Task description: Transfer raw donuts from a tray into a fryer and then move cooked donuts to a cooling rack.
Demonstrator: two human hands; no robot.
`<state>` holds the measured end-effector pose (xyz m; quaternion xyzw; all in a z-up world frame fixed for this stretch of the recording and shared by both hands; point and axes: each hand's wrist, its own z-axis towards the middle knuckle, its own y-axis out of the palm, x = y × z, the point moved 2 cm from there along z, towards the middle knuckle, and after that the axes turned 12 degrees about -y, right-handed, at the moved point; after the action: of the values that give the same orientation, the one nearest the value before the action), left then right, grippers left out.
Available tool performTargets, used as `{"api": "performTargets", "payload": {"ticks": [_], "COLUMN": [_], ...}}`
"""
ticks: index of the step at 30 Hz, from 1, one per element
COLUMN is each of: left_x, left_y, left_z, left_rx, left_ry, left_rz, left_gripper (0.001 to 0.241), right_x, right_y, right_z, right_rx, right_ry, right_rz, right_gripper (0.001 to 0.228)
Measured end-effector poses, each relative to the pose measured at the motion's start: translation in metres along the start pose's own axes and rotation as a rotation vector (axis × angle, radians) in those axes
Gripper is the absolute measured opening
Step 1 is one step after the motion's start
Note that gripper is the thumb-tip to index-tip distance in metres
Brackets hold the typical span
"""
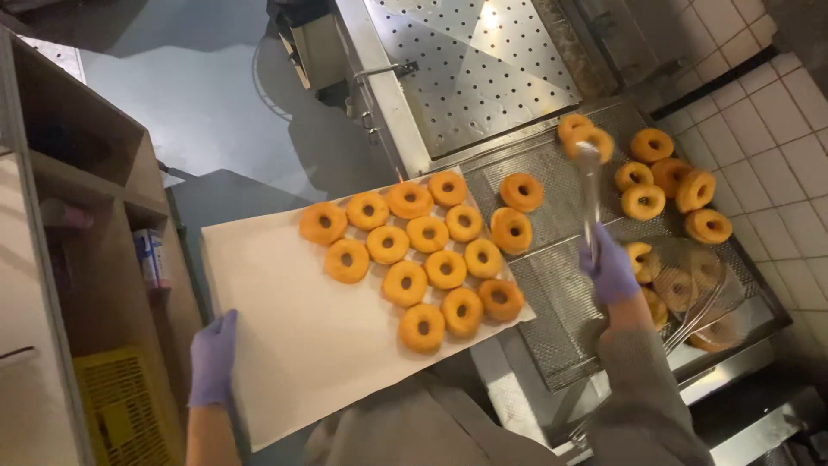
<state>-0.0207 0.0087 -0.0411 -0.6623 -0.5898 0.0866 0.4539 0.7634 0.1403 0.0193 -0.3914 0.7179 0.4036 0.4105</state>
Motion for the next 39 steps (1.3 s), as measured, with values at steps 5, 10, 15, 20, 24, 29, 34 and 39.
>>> {"api": "performTargets", "payload": {"ticks": [5, 10, 15, 20, 24, 29, 34, 39], "left_x": [0.007, 0.034, 0.042, 0.026, 0.034, 0.011, 0.010, 0.009], "left_y": [0.001, -0.019, -0.026, -0.015, -0.017, -0.008, -0.002, -0.009], "left_z": [-0.007, -0.042, -0.056, -0.028, -0.037, -0.013, 0.006, -0.009], "left_rx": [0.017, -0.075, -0.117, -0.063, -0.041, -0.056, 0.044, 0.018], "left_ry": [0.222, 0.120, 0.166, 0.188, 0.184, 0.109, 0.165, 0.021], "left_rz": [-0.161, -0.161, -0.239, -0.174, -0.140, -0.187, -0.097, -0.102], "left_gripper": [0.054, 0.052, 0.049, 0.050, 0.055, 0.058, 0.058, 0.059], "right_x": [0.019, 0.069, 0.117, 0.039, 0.039, 0.012, 0.045, 0.055], "right_y": [0.089, 0.203, 0.200, 0.170, 0.064, 0.008, -0.035, -0.022], "right_z": [-0.189, -0.296, -0.314, -0.293, -0.195, -0.026, 0.134, 0.206], "right_rx": [-0.070, -0.455, -0.511, -0.652, -0.344, 0.094, -0.064, -0.081], "right_ry": [0.308, 0.607, 0.603, 0.564, 0.273, 0.169, 0.296, 0.355], "right_rz": [-0.539, -0.254, -0.164, -0.749, -0.545, -0.106, 0.179, 0.425], "right_gripper": [0.041, 0.035, 0.050, 0.036, 0.039, 0.052, 0.047, 0.053]}}
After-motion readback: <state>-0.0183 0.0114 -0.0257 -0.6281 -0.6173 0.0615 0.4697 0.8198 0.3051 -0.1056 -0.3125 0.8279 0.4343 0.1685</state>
